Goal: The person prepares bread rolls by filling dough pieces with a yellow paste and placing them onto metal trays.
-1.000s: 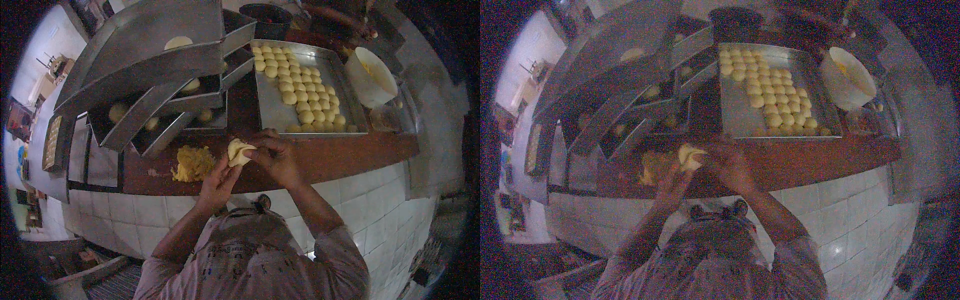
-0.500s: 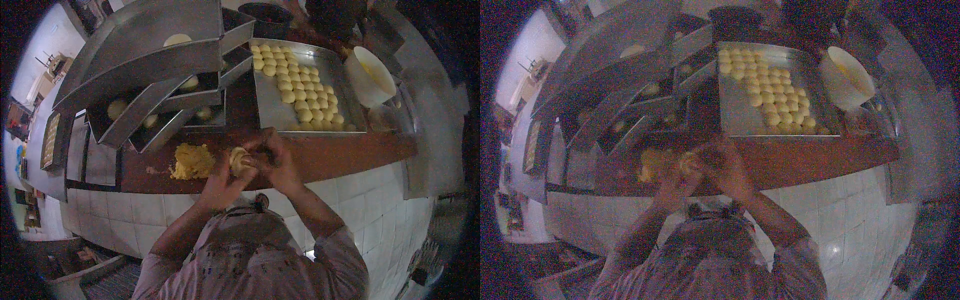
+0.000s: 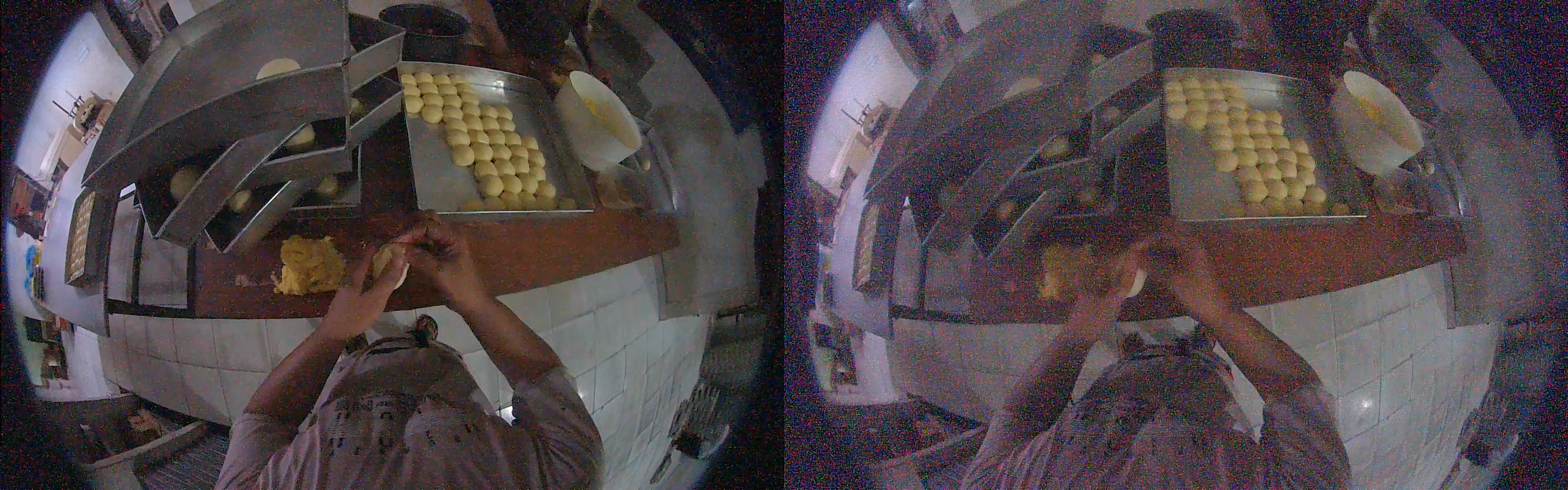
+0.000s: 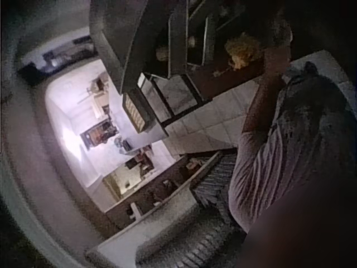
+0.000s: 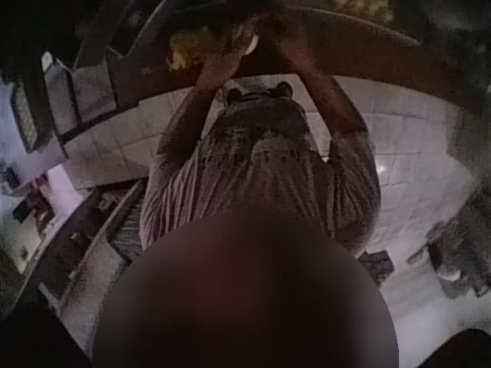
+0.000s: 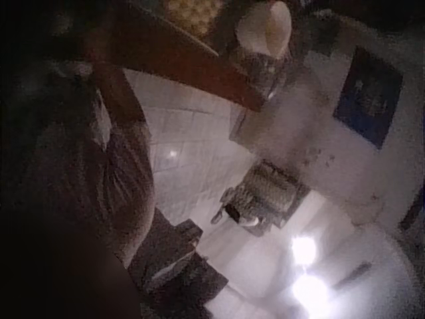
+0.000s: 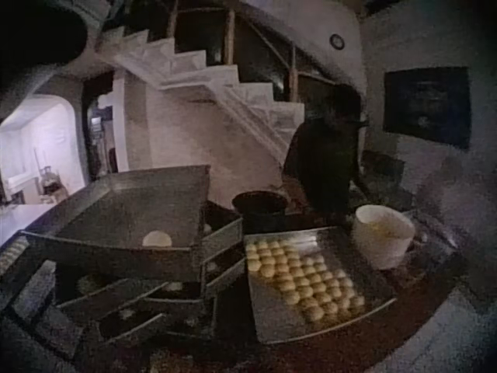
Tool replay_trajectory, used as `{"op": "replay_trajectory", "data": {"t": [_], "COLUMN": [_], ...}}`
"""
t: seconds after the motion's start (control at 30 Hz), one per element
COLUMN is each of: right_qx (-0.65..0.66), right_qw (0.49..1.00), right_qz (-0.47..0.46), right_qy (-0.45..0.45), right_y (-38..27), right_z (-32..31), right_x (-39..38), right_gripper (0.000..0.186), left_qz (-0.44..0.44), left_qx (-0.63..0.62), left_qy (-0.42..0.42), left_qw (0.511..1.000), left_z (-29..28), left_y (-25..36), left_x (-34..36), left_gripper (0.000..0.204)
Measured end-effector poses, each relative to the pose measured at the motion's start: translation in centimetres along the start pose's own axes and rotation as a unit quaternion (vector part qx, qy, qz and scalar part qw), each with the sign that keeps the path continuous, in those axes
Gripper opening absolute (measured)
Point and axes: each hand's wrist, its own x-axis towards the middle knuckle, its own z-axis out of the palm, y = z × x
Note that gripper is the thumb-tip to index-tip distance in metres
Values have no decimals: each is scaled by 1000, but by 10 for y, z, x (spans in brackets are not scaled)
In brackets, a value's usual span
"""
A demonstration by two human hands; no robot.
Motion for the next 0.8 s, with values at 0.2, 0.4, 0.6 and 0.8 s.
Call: {"op": "replay_trajectory", "data": {"t": [0.2, 0.4, 0.6, 0.8], "right_qx": [-447, 15, -410, -109], "right_qw": [835, 999, 828, 990], "right_qz": [-319, 33, -377, -21], "right_qy": [37, 25, 70, -83], "right_y": [-17, -18, -27, -46], "right_z": [8, 6, 21, 33], "right_x": [-20, -13, -29, -29], "right_gripper": [14, 19, 18, 7], "left_qz": [8, 63, -12, 2], "left_qx": [59, 119, 20, 37], "left_qy": [-9, -3, -7, 10], "left_qw": [998, 991, 1000, 999], "left_z": [-10, 1, -32, -34], "left_y": [4, 4, 13, 16], "left_x": [-1, -2, 6, 31], "left_gripper": [47, 46, 45, 45]}}
